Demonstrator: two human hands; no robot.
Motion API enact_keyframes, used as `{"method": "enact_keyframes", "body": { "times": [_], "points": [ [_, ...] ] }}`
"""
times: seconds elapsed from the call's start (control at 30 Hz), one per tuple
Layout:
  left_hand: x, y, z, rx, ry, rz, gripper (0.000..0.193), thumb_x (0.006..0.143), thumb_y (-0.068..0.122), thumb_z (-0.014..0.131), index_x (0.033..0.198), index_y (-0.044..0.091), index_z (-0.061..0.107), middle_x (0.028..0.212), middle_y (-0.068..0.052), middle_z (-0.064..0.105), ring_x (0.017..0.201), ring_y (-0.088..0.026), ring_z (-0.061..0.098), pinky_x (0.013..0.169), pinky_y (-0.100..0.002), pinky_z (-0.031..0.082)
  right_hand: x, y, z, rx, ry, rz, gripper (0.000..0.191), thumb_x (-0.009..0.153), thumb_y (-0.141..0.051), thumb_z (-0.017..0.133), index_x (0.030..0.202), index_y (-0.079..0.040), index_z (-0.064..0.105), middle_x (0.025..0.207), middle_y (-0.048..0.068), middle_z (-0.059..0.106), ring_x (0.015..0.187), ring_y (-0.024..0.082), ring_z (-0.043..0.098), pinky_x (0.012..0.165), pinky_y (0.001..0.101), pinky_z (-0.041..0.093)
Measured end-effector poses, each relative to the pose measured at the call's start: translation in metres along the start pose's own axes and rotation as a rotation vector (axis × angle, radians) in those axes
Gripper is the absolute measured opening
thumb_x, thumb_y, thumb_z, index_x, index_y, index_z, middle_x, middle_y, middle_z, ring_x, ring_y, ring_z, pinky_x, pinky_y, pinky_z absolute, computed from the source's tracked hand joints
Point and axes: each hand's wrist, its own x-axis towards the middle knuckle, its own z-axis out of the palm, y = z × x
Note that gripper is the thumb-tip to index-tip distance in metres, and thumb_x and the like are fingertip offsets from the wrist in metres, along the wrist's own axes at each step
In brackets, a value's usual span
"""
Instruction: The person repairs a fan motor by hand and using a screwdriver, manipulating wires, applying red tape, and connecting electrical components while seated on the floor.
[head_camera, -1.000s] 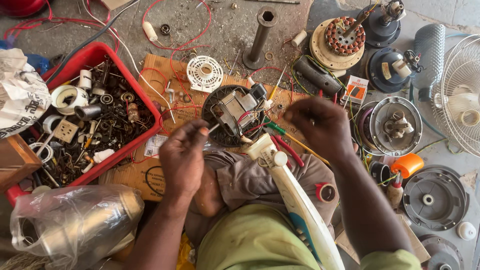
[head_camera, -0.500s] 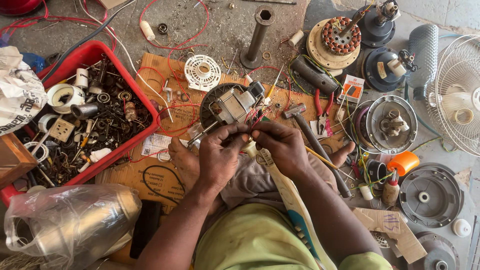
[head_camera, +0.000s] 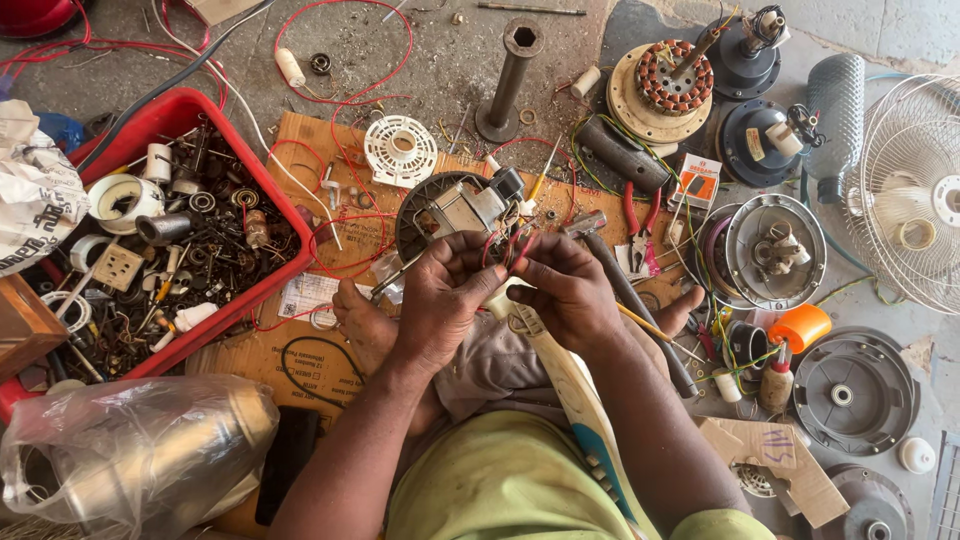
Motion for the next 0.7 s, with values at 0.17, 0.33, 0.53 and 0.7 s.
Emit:
{"method": "enact_keyframes", "body": {
  "times": [0.17, 0.33, 0.53, 0.7],
  "points": [
    [0.005, 0.010, -0.002, 0.104, -0.027, -0.036, 0.033, 0.089, -0.004, 0.072, 0.120, -0.003, 0.060, 0.100, -0.007, 0.072, 0.086, -0.009, 0.069, 0.077, -0.025, 0.060, 0.006, -0.015, 0.006, -0.137, 0.015, 0.040, 0.019, 0.094, -0.005, 0.071, 0.113, -0.005, 0.067, 0.105, 0.008, 0.074, 0.092, 0.017, 0.072, 0.075, 0.0334, 0.060],
    [0.012, 0.021, 0.001, 0.297, -0.019, -0.106, 0.035, 0.083, -0.002, 0.073, 0.116, -0.003, 0.063, 0.096, -0.008, 0.074, 0.080, -0.010, 0.070, 0.071, -0.026, 0.060, 0.012, -0.027, 0.012, -0.353, -0.034, 0.019, 0.021, 0.093, -0.004, 0.072, 0.112, 0.000, 0.066, 0.102, 0.006, 0.074, 0.090, 0.016, 0.072, 0.079, 0.0338, 0.063],
    [0.010, 0.020, -0.002, 0.488, 0.005, -0.059, 0.027, 0.090, 0.001, 0.069, 0.117, -0.002, 0.066, 0.094, -0.007, 0.073, 0.078, -0.011, 0.069, 0.066, -0.026, 0.060, 0.012, -0.034, 0.011, -0.574, 0.070, -0.008, 0.025, 0.090, -0.001, 0.074, 0.113, 0.004, 0.066, 0.094, 0.013, 0.075, 0.081, 0.017, 0.072, 0.076, 0.0332, 0.061],
    [0.010, 0.012, -0.009, 0.008, 0.231, -0.076, 0.029, 0.085, -0.006, 0.064, 0.112, 0.003, 0.059, 0.088, -0.009, 0.070, 0.073, -0.018, 0.070, 0.062, -0.032, 0.061, 0.000, -0.021, -0.002, -0.294, 0.112, 0.059, 0.032, 0.084, 0.004, 0.074, 0.111, 0.000, 0.058, 0.094, 0.016, 0.076, 0.084, 0.022, 0.076, 0.075, 0.0360, 0.063]
  ]
}}
